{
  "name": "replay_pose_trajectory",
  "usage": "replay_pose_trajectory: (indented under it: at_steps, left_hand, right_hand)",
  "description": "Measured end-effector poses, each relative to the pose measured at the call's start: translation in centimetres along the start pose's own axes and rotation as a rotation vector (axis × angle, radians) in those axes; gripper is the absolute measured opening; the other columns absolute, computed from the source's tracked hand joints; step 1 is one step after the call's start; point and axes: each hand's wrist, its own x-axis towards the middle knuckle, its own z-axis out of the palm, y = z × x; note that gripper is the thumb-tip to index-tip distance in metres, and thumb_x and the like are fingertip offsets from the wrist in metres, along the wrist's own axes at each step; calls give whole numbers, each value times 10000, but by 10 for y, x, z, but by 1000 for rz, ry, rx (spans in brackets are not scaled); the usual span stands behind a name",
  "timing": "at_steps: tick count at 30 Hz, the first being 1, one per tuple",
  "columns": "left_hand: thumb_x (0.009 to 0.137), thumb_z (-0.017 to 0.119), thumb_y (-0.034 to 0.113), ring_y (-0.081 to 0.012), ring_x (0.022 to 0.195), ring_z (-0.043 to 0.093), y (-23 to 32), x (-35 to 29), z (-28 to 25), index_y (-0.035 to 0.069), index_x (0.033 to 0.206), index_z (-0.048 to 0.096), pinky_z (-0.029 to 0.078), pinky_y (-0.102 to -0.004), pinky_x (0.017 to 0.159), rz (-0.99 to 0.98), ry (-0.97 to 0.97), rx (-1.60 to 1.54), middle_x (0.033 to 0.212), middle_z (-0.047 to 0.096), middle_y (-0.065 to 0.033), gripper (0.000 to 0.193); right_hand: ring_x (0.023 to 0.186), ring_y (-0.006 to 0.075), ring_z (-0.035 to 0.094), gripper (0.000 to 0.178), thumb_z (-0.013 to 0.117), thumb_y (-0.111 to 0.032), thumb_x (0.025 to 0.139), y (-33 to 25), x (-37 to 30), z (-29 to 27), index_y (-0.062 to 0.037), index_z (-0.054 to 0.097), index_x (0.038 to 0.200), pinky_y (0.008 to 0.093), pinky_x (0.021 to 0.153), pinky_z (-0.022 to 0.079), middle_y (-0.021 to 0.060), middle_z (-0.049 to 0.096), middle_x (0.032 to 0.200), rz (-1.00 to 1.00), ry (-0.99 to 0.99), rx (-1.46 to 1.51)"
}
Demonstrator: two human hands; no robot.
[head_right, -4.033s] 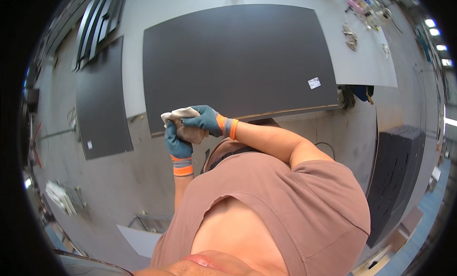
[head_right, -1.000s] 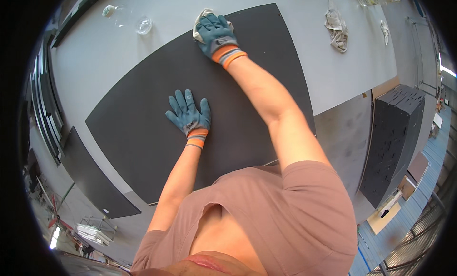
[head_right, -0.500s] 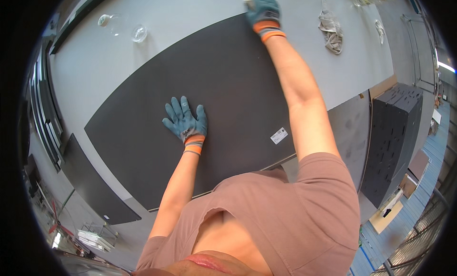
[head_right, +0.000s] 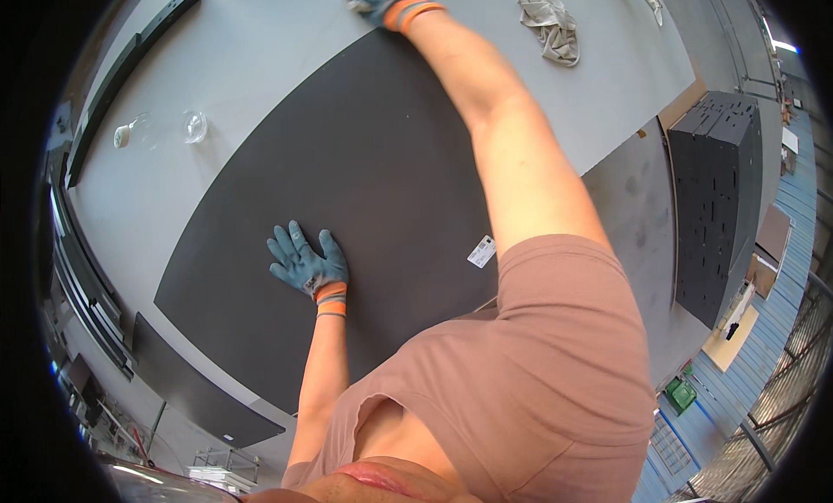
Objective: The person wipes a large dark panel on a workbench with a cloth, periodically pouring liquid from a plastic bottle onto the cloth and continuing to wipe the surface. The person flips the panel over and repeats the wiping process on the other side.
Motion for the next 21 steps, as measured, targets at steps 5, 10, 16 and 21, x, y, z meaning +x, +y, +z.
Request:
replay_pose_trajectory:
  at_steps: [5, 10, 16, 21]
  left_hand:
    - [1033, 599, 545, -402, 1646, 295, -6, -2, 2, 151, 1623, 523, 203, -713, 1247, -13, 3, 17, 1764, 378, -130, 714]
    - [1034, 607, 543, -405, 1652, 286, -6, -2, 6, 174, 1648, 483, 173, -731, 1259, 5, 14, 0, 1773, 362, -124, 727]
    - [1048, 550, 580, -379, 1657, 276, -3, -4, 1, 170, 1650, 491, 181, -686, 1267, -47, -46, 43, 1776, 362, -113, 730]
    - [1059, 493, 627, -351, 1673, 240, -1, 1, 1, 176, 1665, 475, 167, -667, 1276, -73, -113, 93, 1787, 343, -99, 756]
  right_hand:
    - [1228, 357, 676, 289, 529, -209, 972, 41, -83, -19, -79, 722, 1145, 473, 1084, 524, 190, 728, 1235, -48, 230, -235]
    - [1272, 361, 605, 337, 765, -147, 862, 41, -274, -50, -152, 717, 1195, 482, 1055, 521, 84, 670, 1298, -27, 261, -145]
    - [1296, 400, 617, 419, 732, -70, 847, -40, -604, -108, -120, 745, 1263, 492, 1108, 511, 183, 682, 1311, 443, -333, 133]
    - [1127, 326, 723, 360, 704, -279, 1008, -55, -656, -117, -33, 737, 1269, 435, 985, 572, 177, 757, 1247, 1420, -161, 330]
